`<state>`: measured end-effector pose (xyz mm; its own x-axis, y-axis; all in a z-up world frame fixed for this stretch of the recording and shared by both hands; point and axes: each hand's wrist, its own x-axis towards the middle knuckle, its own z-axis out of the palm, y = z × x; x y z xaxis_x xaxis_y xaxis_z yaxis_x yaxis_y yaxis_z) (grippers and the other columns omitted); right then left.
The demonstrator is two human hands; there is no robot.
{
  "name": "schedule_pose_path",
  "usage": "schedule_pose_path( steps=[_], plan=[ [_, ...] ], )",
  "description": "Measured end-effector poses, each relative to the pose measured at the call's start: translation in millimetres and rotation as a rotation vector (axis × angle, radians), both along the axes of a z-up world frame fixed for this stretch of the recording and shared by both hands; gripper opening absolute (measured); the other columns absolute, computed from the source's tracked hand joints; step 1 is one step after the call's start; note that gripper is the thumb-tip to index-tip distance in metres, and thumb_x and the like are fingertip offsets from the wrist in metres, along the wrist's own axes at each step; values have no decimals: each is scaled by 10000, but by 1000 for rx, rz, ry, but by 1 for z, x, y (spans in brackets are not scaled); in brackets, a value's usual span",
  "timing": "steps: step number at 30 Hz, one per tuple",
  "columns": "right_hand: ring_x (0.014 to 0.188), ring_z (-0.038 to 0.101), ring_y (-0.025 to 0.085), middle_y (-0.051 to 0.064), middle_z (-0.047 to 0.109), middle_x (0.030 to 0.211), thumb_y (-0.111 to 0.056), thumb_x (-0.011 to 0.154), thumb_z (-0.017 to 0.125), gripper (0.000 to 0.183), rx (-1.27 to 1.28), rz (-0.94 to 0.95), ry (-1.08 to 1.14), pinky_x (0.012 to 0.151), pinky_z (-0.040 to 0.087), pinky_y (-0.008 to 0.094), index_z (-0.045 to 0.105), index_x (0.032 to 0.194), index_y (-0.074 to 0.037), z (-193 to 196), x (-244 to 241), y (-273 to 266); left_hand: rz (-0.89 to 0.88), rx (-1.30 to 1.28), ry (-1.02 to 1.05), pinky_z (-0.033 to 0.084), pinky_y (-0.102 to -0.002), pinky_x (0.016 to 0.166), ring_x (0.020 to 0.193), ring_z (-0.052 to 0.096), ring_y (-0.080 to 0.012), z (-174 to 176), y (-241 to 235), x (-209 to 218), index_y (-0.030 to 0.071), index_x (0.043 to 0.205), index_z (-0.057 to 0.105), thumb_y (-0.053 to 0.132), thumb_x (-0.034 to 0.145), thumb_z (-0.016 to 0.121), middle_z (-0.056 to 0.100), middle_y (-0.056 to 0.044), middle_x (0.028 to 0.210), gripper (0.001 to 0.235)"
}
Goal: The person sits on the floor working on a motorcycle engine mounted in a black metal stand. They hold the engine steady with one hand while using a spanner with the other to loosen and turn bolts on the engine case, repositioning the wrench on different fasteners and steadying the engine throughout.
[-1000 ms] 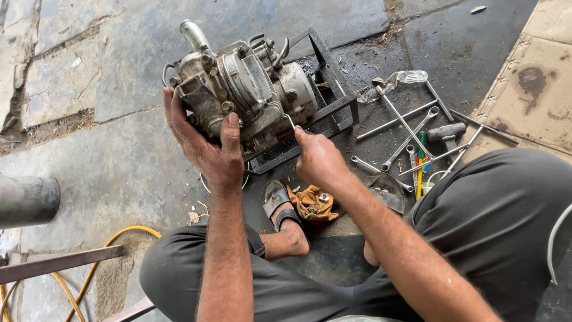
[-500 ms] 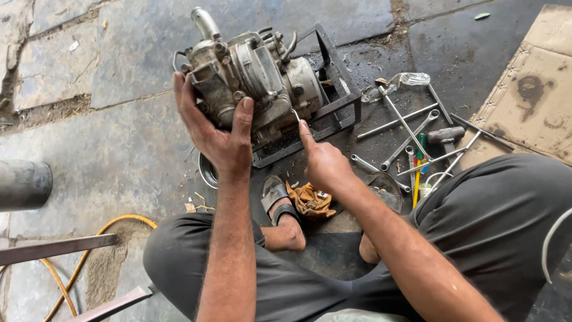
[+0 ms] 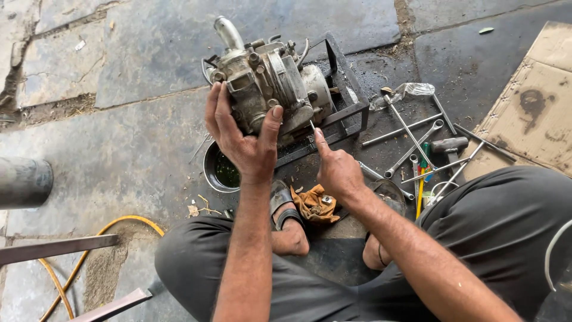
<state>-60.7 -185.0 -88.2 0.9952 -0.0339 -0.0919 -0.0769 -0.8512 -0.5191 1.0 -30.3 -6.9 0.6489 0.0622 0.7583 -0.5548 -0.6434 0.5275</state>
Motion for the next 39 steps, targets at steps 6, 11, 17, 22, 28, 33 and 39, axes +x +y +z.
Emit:
schedule_pose_path(
  steps=[6, 11, 17, 22, 28, 33, 39],
  plan=[
    [632, 723, 317, 197, 734, 765, -63, 931, 590, 828, 113, -27, 118, 638, 612, 494, 198, 1652, -169, 8, 2, -1, 5, 28, -14, 437, -474, 1233, 1468, 432, -317, 4, 2, 0, 50, 1534, 468, 486, 944, 826, 451, -168, 1568, 816],
    [709, 724, 301, 213, 737, 909, -87, 941, 625, 815, 332, 26, -120, 734, 623, 497, 234, 1648, -191, -32, 6, -11, -11, 21, 3, 476, -471, 1228, 1448, 445, -309, 8, 7, 1, 71, 1538, 448, 507, 914, 843, 435, -168, 1533, 857],
    [597, 713, 264, 145, 724, 755, -97, 963, 557, 780, 160, -93, 178, 615, 668, 429, 225, 1653, -247, 11, 2, 2, -58, 29, 14, 491, -449, 1213, 1437, 467, -312, 15, 7, -1, 62, 1548, 453, 447, 885, 883, 422, -159, 1512, 879],
    [600, 703, 314, 181, 712, 708, -76, 829, 660, 887, -30, -32, 24, 582, 622, 473, 291, 1624, -208, -14, -3, 1, -70, -14, -22, 485, -427, 1188, 1392, 499, -292, 20, 6, -3, 47, 1516, 509, 338, 852, 917, 464, -145, 1504, 832],
    [585, 701, 325, 166, 715, 708, -69, 790, 664, 904, -125, 5, -130, 538, 592, 475, 291, 1614, -79, -15, -2, 1, -140, -68, -15, 490, -447, 1228, 1443, 495, -303, 19, 8, -3, 31, 1518, 524, 299, 866, 905, 463, -147, 1499, 801],
    [481, 642, 222, 81, 658, 626, -35, 881, 590, 787, -170, 4, -165, 421, 550, 408, 282, 1605, -15, -34, -3, 7, -125, -61, -10, 489, -415, 1185, 1387, 506, -282, 14, 10, -2, 20, 1516, 541, 325, 875, 896, 470, -133, 1488, 794],
    [454, 607, 194, 52, 622, 597, -32, 891, 571, 758, -152, 19, -232, 399, 516, 378, 309, 1600, 15, -50, 1, 6, -108, -37, -19, 481, -452, 1208, 1415, 513, -310, 15, 11, -2, 8, 1494, 546, 335, 848, 870, 484, -147, 1488, 794]
  ],
)
